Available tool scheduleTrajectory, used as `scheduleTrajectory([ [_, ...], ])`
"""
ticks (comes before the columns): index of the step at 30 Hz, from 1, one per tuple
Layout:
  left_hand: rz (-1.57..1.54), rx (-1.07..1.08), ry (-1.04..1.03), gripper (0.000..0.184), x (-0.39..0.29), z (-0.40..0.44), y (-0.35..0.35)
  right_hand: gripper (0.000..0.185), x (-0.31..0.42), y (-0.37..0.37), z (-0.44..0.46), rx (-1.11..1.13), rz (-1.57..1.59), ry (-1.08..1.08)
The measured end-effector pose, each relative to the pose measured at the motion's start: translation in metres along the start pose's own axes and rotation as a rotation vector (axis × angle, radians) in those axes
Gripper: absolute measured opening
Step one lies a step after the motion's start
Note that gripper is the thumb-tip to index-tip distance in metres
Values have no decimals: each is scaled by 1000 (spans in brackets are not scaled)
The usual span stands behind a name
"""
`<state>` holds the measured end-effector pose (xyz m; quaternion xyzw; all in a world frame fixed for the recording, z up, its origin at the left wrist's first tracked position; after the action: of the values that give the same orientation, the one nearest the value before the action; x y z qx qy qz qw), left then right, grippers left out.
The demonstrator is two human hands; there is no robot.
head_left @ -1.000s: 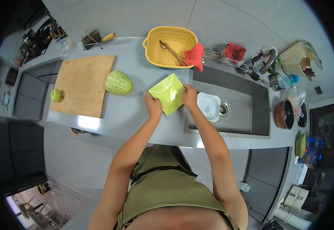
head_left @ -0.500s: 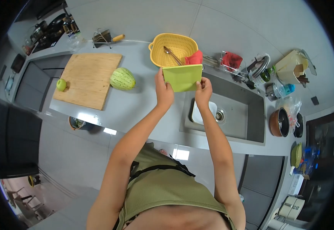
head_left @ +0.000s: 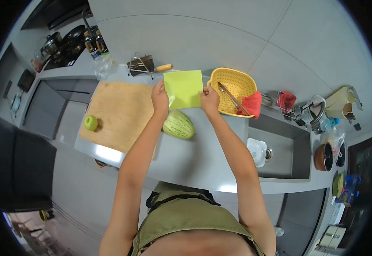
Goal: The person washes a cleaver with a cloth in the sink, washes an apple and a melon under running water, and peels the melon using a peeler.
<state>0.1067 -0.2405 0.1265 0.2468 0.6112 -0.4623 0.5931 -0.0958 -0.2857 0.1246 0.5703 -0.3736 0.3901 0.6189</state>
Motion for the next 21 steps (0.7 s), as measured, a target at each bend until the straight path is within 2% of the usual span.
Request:
scheduleTrajectory([
  [3, 4, 71, 224, 41, -2, 20, 10, 17, -14, -35, 14, -39, -65, -77],
  [6, -65, 181, 326, 44, 26, 43, 13, 16, -37, -50, 29, -69, -120, -146],
  [9, -40, 188, 449, 51, 42, 51, 8, 16, -58, -54, 39, -96, -200, -171],
  [11, -79, 199, 466, 56, 89, 64, 13, 18, -73, -59, 43, -109, -230, -173],
  [15, -38, 263, 529, 61, 123, 72, 10, 23, -84, -60, 44, -112, -270, -175],
  [18, 107, 323, 558, 62, 86, 67, -2, 26, -84, -65, 37, -92, -364, -217],
  [21, 55, 497, 473, 62, 94, 65, -7, 28, -85, -65, 33, -54, -385, -260],
])
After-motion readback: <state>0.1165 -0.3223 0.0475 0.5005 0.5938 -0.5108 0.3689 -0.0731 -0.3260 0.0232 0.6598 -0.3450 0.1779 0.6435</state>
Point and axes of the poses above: each hand's wrist, its own z-axis towards the middle knuckle, its own y-axis out of the back of the hand, x = y × z, the point moved 4 cm from there along z, towards the middle knuckle, and after that the axes turned 4 degrees about x, right-handed, at the moved point
